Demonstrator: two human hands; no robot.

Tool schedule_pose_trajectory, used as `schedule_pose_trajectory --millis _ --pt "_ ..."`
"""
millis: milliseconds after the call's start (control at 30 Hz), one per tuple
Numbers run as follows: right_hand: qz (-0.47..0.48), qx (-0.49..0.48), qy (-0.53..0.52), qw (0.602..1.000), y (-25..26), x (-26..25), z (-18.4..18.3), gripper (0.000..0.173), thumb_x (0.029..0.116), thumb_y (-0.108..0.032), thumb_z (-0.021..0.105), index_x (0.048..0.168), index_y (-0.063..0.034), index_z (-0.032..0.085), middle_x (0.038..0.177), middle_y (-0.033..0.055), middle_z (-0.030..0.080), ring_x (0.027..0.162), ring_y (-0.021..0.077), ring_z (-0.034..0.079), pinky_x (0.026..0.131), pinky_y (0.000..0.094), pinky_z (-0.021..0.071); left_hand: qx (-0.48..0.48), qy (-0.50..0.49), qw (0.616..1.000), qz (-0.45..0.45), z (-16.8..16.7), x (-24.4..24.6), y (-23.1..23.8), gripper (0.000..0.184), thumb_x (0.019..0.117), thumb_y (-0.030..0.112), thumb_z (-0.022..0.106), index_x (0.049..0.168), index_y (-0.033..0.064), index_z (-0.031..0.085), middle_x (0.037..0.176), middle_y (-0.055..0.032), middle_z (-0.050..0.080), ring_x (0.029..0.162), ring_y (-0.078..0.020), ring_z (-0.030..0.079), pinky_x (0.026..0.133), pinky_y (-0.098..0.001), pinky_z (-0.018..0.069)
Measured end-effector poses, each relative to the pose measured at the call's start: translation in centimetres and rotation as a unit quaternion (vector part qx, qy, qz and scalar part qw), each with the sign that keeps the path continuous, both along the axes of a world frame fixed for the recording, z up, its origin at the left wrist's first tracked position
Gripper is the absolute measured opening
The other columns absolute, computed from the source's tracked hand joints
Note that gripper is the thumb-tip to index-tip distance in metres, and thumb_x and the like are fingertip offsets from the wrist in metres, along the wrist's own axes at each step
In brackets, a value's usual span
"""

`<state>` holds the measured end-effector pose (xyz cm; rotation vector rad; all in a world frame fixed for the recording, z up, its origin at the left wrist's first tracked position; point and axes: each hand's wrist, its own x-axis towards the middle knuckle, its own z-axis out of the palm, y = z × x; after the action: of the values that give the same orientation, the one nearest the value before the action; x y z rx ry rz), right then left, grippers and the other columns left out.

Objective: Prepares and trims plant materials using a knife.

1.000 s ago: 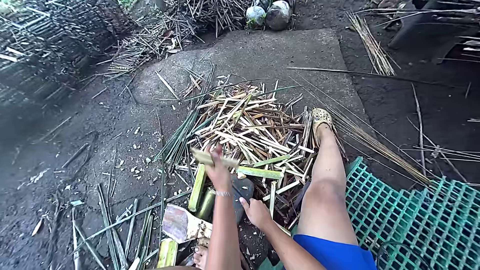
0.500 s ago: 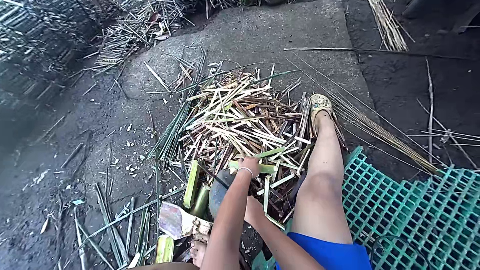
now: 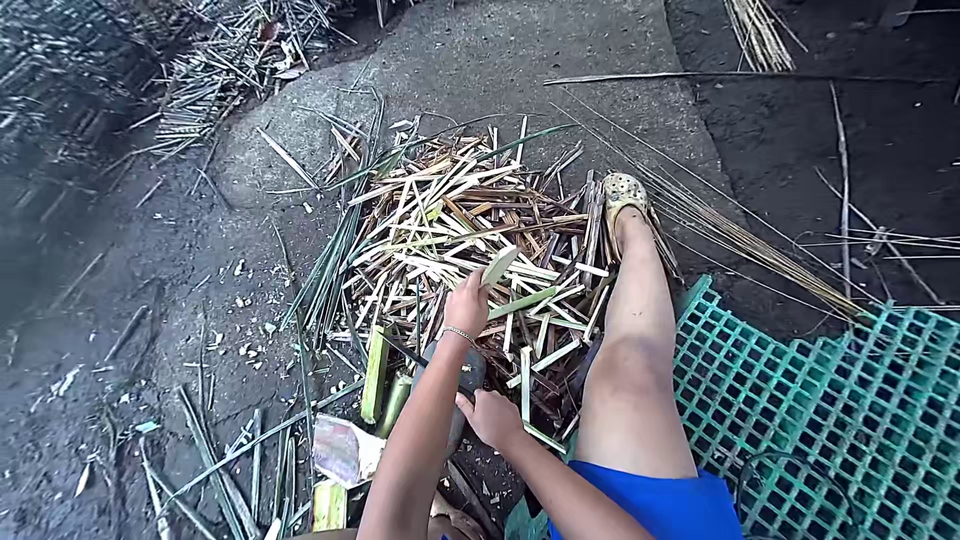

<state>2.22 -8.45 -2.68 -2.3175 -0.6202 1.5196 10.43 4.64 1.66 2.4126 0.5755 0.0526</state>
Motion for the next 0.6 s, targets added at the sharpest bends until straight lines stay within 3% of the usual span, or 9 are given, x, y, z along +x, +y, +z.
schedule_pose_trajectory --millis 133,233,300,367,433,533,600 --pt "-0.004 0.004 -0.014 1.000 0.0 -0.1 -0.2 0.080 0.1032 -0.069 0.028 0.126 -0.0019 0.065 0.125 0.0207 0.068 0.121 0.0361 0.064 0.098 0.0569 0.0510 -0.132 -0.119 0.981 0.083 2.6 -2.0 1.2 0.038 0.1083 0.017 0.050 0.140 -0.0039 0.051 0.109 -0.0251 0.069 0.097 -0.0351 0.070 0.090 -0.0544 0.0545" --pt "-0.042 0.048 -0.003 0.998 -0.6 0.2 -1.5 0.077 0.1039 -0.067 0.032 0.122 -0.0003 0.067 0.121 0.0235 0.068 0.118 0.0389 0.065 0.098 0.0594 0.0501 -0.275 -0.256 0.909 0.179 4.1 -5.4 0.7 0.039 0.1060 0.015 0.047 0.141 -0.0019 0.046 0.111 -0.0146 0.067 0.095 -0.0176 0.068 0.088 -0.0402 0.0572" --pt "-0.119 0.105 0.031 0.987 -1.6 0.8 -2.8 0.072 0.1064 -0.059 0.036 0.117 0.0037 0.069 0.110 0.0269 0.069 0.106 0.0411 0.067 0.094 0.0622 0.0498 -0.302 -0.341 0.863 0.219 4.4 -8.1 0.0 0.041 0.1033 0.016 0.044 0.140 -0.0018 0.045 0.116 -0.0098 0.066 0.102 -0.0113 0.066 0.092 -0.0353 0.0566" --pt "-0.216 0.136 0.063 0.965 -2.6 0.8 -4.0 0.069 0.1092 -0.054 0.032 0.112 0.0057 0.068 0.089 0.0209 0.064 0.079 0.0325 0.062 0.076 0.0538 0.0518 -0.260 -0.375 0.855 0.245 4.4 -11.0 -0.5 0.041 0.1031 0.017 0.043 0.138 -0.0052 0.046 0.122 -0.0120 0.061 0.107 -0.0110 0.065 0.094 -0.0332 0.0566" --pt "-0.312 0.153 0.071 0.935 -3.1 0.6 -4.6 0.067 0.1110 -0.052 0.025 0.096 0.0032 0.061 0.066 0.0078 0.051 0.052 0.0192 0.050 0.053 0.0396 0.0489 -0.187 -0.371 0.872 0.260 4.1 -13.7 -1.0 0.037 0.1005 0.010 0.050 0.132 -0.0103 0.054 0.129 -0.0201 0.056 0.114 -0.0149 0.061 0.099 -0.0312 0.0527" --pt "-0.402 0.188 0.065 0.894 -3.4 1.5 -3.0 0.068 0.1118 -0.050 0.020 0.090 0.0024 0.056 0.061 0.0036 0.047 0.046 0.0153 0.045 0.047 0.0350 0.0454 -0.088 -0.314 0.894 0.307 2.1 -15.8 -1.8 0.022 0.0949 0.002 0.063 0.110 -0.0126 0.069 0.118 -0.0257 0.062 0.109 -0.0230 0.063 0.096 -0.0328 0.0531" --pt "-0.406 0.223 0.053 0.885 -3.2 2.2 -0.7 0.064 0.1124 -0.048 0.019 0.088 -0.0010 0.054 0.060 0.0018 0.045 0.044 0.0132 0.044 0.045 0.0318 0.0446 -0.079 -0.281 0.897 0.332 -0.6 -16.2 -2.6 0.021 0.0950 0.002 0.064 0.109 -0.0121 0.070 0.119 -0.0281 0.063 0.111 -0.0300 0.063 0.100 -0.0398 0.0517"
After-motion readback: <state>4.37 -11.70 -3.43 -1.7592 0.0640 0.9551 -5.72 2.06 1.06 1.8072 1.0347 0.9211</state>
